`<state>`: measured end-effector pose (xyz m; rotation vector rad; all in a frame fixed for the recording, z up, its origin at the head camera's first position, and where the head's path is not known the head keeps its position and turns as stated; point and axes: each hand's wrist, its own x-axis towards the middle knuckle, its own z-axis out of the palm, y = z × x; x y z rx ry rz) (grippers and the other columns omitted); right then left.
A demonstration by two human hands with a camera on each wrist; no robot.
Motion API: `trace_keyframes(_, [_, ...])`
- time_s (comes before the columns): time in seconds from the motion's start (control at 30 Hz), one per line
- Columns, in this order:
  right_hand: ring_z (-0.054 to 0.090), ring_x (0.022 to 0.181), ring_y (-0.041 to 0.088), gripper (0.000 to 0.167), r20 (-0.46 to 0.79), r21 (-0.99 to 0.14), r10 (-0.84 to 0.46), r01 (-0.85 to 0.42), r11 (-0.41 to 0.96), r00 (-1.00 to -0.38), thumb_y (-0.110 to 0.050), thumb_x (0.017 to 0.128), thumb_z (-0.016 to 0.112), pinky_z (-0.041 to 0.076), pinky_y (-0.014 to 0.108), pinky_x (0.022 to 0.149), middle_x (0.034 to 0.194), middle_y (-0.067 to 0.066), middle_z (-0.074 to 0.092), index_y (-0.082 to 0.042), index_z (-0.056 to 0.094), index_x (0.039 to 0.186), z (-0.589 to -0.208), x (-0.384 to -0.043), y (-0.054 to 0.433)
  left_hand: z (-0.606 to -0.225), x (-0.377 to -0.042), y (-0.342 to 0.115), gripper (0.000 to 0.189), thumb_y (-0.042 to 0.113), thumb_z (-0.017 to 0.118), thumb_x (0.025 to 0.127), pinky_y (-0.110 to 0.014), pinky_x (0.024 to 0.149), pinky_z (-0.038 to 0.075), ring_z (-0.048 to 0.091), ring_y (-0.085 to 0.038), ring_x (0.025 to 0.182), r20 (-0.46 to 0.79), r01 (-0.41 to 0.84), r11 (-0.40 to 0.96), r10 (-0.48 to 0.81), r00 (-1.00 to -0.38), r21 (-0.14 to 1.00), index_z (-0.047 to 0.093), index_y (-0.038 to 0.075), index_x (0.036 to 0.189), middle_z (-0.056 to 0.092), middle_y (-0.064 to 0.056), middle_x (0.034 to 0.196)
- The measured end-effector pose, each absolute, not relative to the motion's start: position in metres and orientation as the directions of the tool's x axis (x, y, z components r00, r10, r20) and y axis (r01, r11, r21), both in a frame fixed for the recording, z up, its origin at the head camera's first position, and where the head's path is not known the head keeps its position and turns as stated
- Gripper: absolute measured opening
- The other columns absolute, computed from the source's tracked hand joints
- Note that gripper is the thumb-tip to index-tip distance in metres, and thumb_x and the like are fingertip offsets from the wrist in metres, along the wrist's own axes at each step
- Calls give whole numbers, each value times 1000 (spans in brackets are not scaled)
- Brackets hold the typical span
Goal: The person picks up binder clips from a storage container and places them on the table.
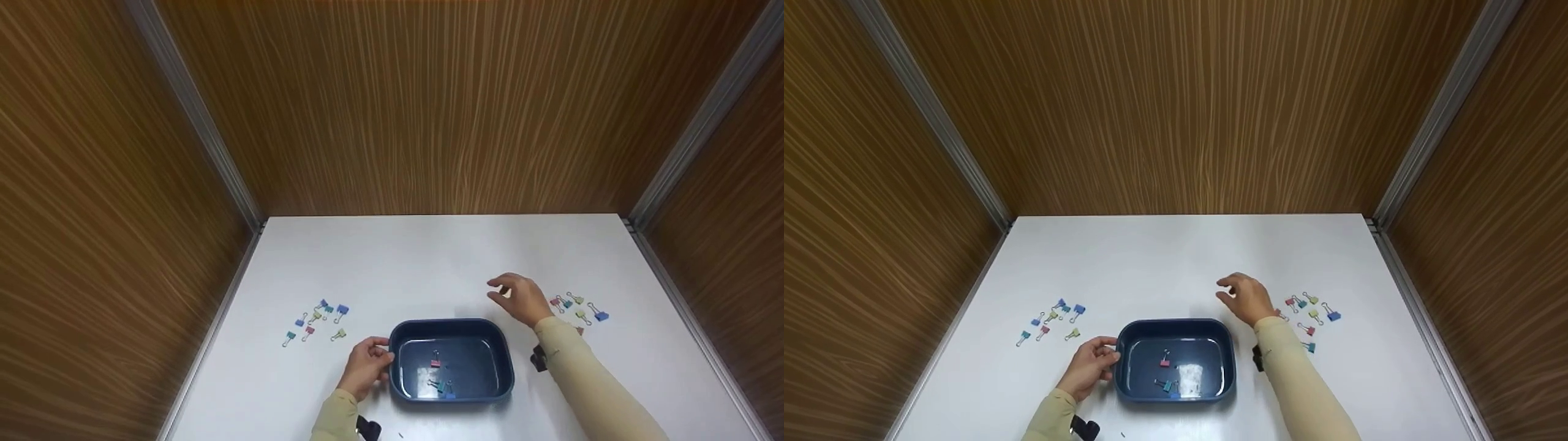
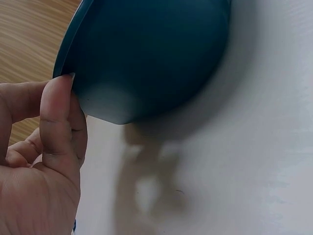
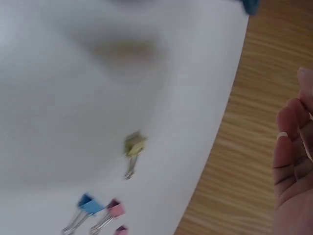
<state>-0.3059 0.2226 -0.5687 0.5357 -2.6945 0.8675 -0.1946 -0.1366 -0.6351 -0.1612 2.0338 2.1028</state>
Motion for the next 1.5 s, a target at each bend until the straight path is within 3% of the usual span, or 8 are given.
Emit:
trace_keyframes(0.37, [64,83,13,19,348,-458,-442,-562,689,-827,-18,82,77,54,36,74,97,-5,69,-18,74,100,-565,-302,178,-611,-184,-135,37,-3,63,86,-27,51,51,54,-13,65,-207,-211,-39,94,-974,977,52,-10,121,56,-8,84])
trace_keyframes(0.63, [64,86,12,21,308,-418,-554,-633,651,-773,-18,81,77,54,35,78,97,-5,70,-15,75,102,-570,-297,157,-637,-194,-137,37,1,68,85,-24,47,49,55,-13,63,-218,-221,-40,78,-973,974,56,-2,120,58,-7,84])
trace_keyframes(1.0, [65,85,10,20,268,-361,-679,-725,586,-683,-18,82,77,55,33,77,93,-4,71,-13,75,101,-575,-292,133,-636,-194,-136,37,1,68,85,-24,46,49,53,-11,61,-211,-216,-48,87,-974,975,55,-4,120,57,-6,82])
trace_keyframes(1.2, [66,84,10,20,211,-315,-714,-738,597,-668,-21,81,78,55,30,77,93,-2,72,-15,76,100,-581,-286,124,-635,-192,-135,38,1,67,86,-25,46,49,53,-12,62,-206,-210,-42,85,-975,977,54,-5,121,57,-7,84])
trace_keyframes(1.5, [66,78,8,21,222,-273,-738,-767,581,-638,-21,77,81,54,31,72,89,-4,73,-15,77,97,-590,-283,120,-635,-194,-137,36,0,67,85,-27,50,52,56,-14,66,-224,-226,-25,79,-971,974,55,-2,119,58,-8,86])
